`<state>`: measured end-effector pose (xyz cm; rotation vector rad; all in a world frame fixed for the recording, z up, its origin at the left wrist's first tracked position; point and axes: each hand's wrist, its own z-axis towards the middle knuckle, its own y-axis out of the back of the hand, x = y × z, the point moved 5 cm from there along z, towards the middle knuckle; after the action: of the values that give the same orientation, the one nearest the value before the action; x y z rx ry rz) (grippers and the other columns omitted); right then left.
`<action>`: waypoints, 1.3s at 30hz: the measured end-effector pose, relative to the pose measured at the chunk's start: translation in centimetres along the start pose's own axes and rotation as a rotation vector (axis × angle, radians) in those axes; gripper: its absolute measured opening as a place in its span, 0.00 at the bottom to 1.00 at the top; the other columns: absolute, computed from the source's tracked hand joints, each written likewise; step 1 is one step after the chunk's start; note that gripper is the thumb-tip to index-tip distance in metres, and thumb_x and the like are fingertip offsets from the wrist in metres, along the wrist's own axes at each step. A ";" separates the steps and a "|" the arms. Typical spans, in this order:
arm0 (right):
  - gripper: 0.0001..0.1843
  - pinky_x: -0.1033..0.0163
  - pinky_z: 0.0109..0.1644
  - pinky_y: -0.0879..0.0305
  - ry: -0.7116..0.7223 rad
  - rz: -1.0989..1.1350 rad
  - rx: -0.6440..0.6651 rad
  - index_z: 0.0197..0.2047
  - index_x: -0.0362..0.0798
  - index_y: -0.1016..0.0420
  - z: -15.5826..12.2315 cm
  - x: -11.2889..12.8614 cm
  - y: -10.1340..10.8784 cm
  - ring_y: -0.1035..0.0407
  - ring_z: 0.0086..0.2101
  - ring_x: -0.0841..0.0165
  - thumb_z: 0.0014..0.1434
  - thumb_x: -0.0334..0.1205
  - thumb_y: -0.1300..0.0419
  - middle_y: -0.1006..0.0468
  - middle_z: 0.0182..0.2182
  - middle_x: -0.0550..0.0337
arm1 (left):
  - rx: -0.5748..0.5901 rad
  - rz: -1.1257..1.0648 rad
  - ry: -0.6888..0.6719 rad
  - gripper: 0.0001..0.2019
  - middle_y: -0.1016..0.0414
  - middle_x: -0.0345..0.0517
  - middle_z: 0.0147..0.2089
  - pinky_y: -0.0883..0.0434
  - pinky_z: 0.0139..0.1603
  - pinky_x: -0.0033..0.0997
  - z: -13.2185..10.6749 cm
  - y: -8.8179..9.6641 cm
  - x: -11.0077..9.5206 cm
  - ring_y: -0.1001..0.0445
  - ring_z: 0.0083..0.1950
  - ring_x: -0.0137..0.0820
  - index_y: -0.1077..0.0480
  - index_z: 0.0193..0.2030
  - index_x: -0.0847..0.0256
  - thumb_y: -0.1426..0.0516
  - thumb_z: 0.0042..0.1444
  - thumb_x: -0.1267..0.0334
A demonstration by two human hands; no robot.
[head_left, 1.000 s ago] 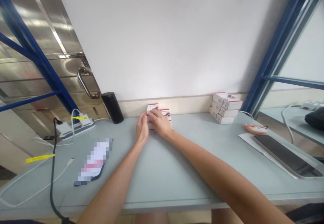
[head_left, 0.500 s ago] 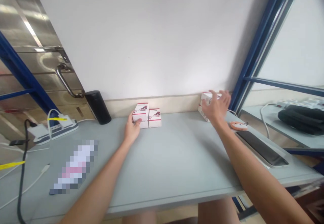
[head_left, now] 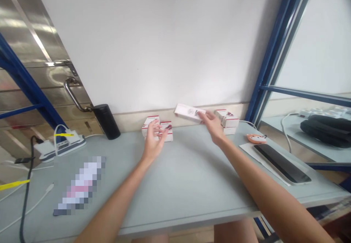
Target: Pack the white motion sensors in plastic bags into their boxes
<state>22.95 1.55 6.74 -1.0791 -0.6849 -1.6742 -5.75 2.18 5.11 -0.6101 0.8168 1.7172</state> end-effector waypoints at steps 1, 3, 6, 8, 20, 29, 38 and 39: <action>0.29 0.51 0.54 0.25 -0.068 0.089 0.133 0.53 0.48 0.19 -0.8 -0.3 -1.7 0.22 0.45 0.58 0.61 0.63 0.35 0.15 0.45 0.50 | 0.057 -0.111 0.082 0.34 0.26 0.54 0.58 0.22 0.56 0.43 -0.1 -0.9 0.3 0.21 0.52 0.38 0.41 0.70 0.52 0.37 0.61 0.46; 0.27 0.51 0.54 0.24 -0.183 0.197 0.425 0.53 0.47 0.19 -2.6 -0.9 -4.5 0.21 0.45 0.58 0.65 0.62 0.38 0.15 0.46 0.50 | 0.069 -0.245 0.142 0.38 0.28 0.57 0.64 0.23 0.57 0.40 -0.3 -1.8 0.5 0.22 0.58 0.40 0.43 0.72 0.53 0.36 0.60 0.42; 0.26 0.49 0.58 0.25 -0.181 0.084 0.583 0.54 0.50 0.20 -4.5 -1.3 -6.0 0.22 0.50 0.58 0.68 0.61 0.41 0.16 0.51 0.51 | 0.011 -0.243 0.127 0.40 0.26 0.56 0.64 0.24 0.60 0.42 -0.2 -1.4 0.4 0.23 0.62 0.44 0.39 0.69 0.54 0.32 0.55 0.42; 0.24 0.47 0.62 0.28 -0.053 -0.046 0.495 0.56 0.52 0.22 -4.9 -0.9 -6.0 0.24 0.55 0.58 0.67 0.59 0.40 0.19 0.57 0.52 | -0.001 -0.166 0.078 0.42 0.24 0.54 0.62 0.25 0.62 0.44 -0.4 -1.0 -0.1 0.22 0.61 0.45 0.37 0.67 0.53 0.27 0.49 0.46; 0.15 0.57 0.46 0.26 0.283 -0.115 0.299 0.46 0.51 0.25 -6.1 2.2 -6.3 0.24 0.41 0.63 0.65 0.53 0.36 0.18 0.43 0.56 | 0.113 0.032 -0.086 0.45 0.27 0.51 0.67 0.28 0.66 0.48 -2.1 -2.0 -2.5 0.25 0.65 0.46 0.37 0.72 0.46 0.25 0.49 0.55; 0.15 0.57 0.46 0.29 0.461 -0.180 0.356 0.47 0.52 0.25 -6.4 3.2 -5.6 0.25 0.41 0.63 0.71 0.53 0.44 0.19 0.43 0.56 | 0.148 0.186 -0.274 0.45 0.26 0.49 0.64 0.26 0.61 0.44 -2.9 -2.4 -4.0 0.24 0.61 0.44 0.38 0.72 0.45 0.25 0.49 0.56; 0.24 0.59 0.39 0.33 0.350 -0.159 0.187 0.39 0.51 0.23 -5.9 3.4 -4.8 0.29 0.33 0.65 0.73 0.59 0.50 0.22 0.32 0.59 | 0.197 0.198 -0.354 0.48 0.27 0.49 0.63 0.25 0.59 0.43 -3.0 -2.7 -4.1 0.24 0.58 0.41 0.42 0.73 0.44 0.25 0.49 0.59; 0.26 0.60 0.36 0.34 0.308 -0.132 0.130 0.37 0.51 0.23 -5.5 3.3 -4.4 0.31 0.31 0.66 0.73 0.61 0.51 0.24 0.29 0.60 | 0.221 0.216 -0.408 0.48 0.28 0.49 0.63 0.24 0.59 0.43 -3.2 -2.8 -4.3 0.24 0.59 0.42 0.42 0.73 0.43 0.25 0.49 0.59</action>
<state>16.61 -2.87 7.52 -0.6772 -0.6639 -1.8316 -1.87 -2.39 5.70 -0.0158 0.7833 1.8304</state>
